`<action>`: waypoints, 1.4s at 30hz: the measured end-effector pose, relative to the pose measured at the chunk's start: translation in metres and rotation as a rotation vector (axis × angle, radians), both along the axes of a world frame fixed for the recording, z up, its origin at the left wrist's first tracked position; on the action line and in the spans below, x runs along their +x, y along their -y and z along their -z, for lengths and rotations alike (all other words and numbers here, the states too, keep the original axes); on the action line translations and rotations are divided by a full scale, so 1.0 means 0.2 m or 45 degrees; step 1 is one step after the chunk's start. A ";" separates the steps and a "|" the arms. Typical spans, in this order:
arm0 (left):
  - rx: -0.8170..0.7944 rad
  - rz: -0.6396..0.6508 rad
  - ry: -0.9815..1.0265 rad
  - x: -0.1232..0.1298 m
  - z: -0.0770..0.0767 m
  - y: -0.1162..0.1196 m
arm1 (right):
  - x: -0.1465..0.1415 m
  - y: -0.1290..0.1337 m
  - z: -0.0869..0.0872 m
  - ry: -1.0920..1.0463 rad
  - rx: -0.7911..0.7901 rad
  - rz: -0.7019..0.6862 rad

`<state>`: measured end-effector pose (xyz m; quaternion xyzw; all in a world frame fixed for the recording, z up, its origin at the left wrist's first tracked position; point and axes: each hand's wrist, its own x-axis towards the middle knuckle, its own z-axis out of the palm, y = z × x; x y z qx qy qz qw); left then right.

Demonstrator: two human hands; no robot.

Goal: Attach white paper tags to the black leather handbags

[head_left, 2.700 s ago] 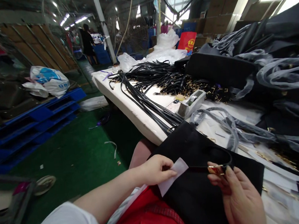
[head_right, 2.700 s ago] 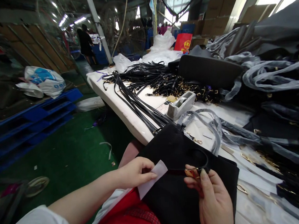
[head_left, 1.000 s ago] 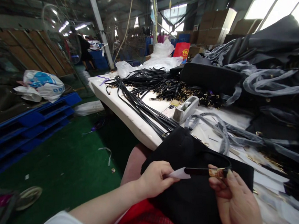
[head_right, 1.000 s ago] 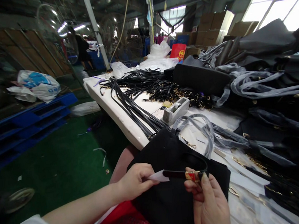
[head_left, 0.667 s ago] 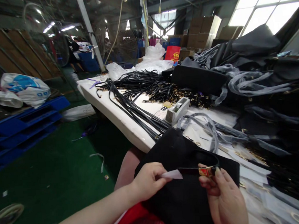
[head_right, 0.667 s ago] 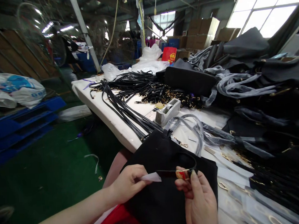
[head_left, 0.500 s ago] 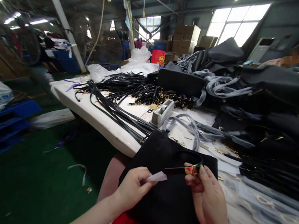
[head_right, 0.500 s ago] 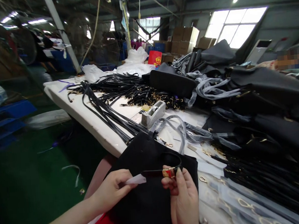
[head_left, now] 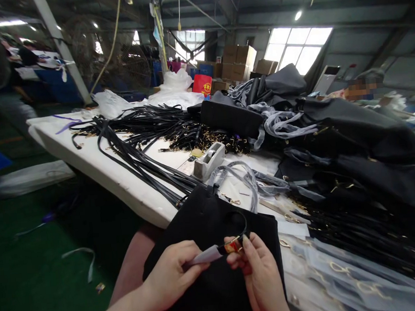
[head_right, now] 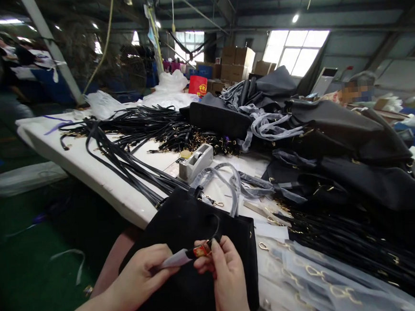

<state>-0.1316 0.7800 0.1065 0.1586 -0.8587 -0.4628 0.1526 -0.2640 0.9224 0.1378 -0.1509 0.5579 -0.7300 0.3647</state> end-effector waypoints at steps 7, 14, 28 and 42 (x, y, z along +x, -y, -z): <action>0.171 0.012 0.074 -0.01 -0.03 -0.03 | -0.03 -0.02 0.05 -0.158 0.152 -0.020; 0.644 0.180 0.168 -0.02 -0.04 -0.07 | -0.03 -0.06 0.07 -0.170 0.240 -0.034; 1.028 0.197 0.140 -0.03 -0.02 -0.12 | -0.03 -0.05 0.06 -0.321 0.307 0.046; 1.151 0.243 0.239 -0.03 -0.02 -0.14 | -0.03 -0.05 0.06 -0.396 0.336 0.039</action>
